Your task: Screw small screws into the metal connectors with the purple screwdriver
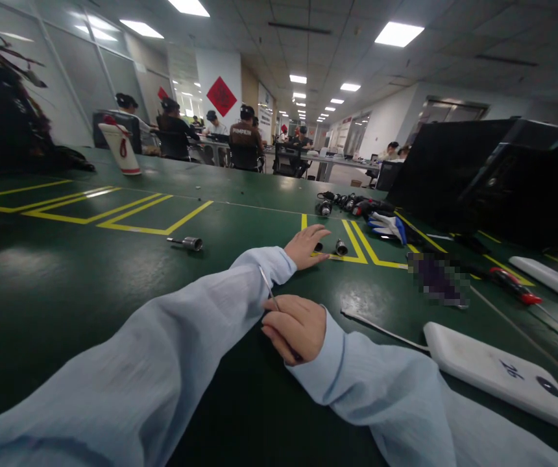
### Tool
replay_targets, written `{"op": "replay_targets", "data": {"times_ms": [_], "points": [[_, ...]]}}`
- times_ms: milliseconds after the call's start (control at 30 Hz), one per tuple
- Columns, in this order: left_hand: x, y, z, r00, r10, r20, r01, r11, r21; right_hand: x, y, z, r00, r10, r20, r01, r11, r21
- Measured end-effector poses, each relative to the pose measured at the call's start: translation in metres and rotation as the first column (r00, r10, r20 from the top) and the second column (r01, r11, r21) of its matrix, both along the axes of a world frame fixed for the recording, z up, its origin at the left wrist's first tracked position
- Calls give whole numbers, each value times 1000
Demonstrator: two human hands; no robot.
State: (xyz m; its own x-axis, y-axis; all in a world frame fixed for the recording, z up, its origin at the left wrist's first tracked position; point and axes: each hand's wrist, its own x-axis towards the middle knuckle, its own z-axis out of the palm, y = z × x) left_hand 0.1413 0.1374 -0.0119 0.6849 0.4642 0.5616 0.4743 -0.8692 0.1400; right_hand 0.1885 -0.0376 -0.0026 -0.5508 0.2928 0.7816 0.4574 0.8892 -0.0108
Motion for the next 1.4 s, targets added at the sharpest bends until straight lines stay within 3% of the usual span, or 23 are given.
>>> {"op": "replay_targets", "data": {"times_ms": [167, 267, 433, 567, 667, 800, 933, 1067, 1233, 1400], "points": [[-44, -56, 2, 986, -113, -119, 119, 992, 46, 6, -1, -1, 999, -25, -25, 25, 1000, -12], [-79, -75, 3, 980, -100, -173, 113, 991, 71, 7, 0, -1, 999, -40, -31, 40, 999, -14], [-154, -65, 12, 957, 215, -193, -183, 968, 173, 9, 0, -1, 999, -42, 7, 43, 997, -61], [-211, -38, 18, 815, 552, -177, -511, 828, 229, 9, 0, -3, 999, -22, 44, 27, 994, -107], [-237, -22, 16, 706, 655, -268, -636, 754, 165, 9, 0, -4, 997, -21, 68, 30, 992, -126], [-249, -12, 13, 661, 633, -404, -671, 739, 59, 11, 4, -8, 997, -3, 79, 14, 990, -137], [-247, -10, 17, 684, 589, -431, -632, 773, 55, 17, 8, -13, 992, 36, 119, -16, 986, -165], [-242, -14, 23, 719, 533, -446, -583, 812, 29, 20, 5, -16, 969, 24, 245, 34, 972, -231], [-246, -13, 22, 736, 480, -477, -548, 836, -5, 7, -5, -35, 963, -145, 227, 200, 950, -241], [-259, -8, 12, 785, 452, -423, -505, 863, -15, -5, -10, -63, 913, -348, 213, 403, 850, -339]]}}
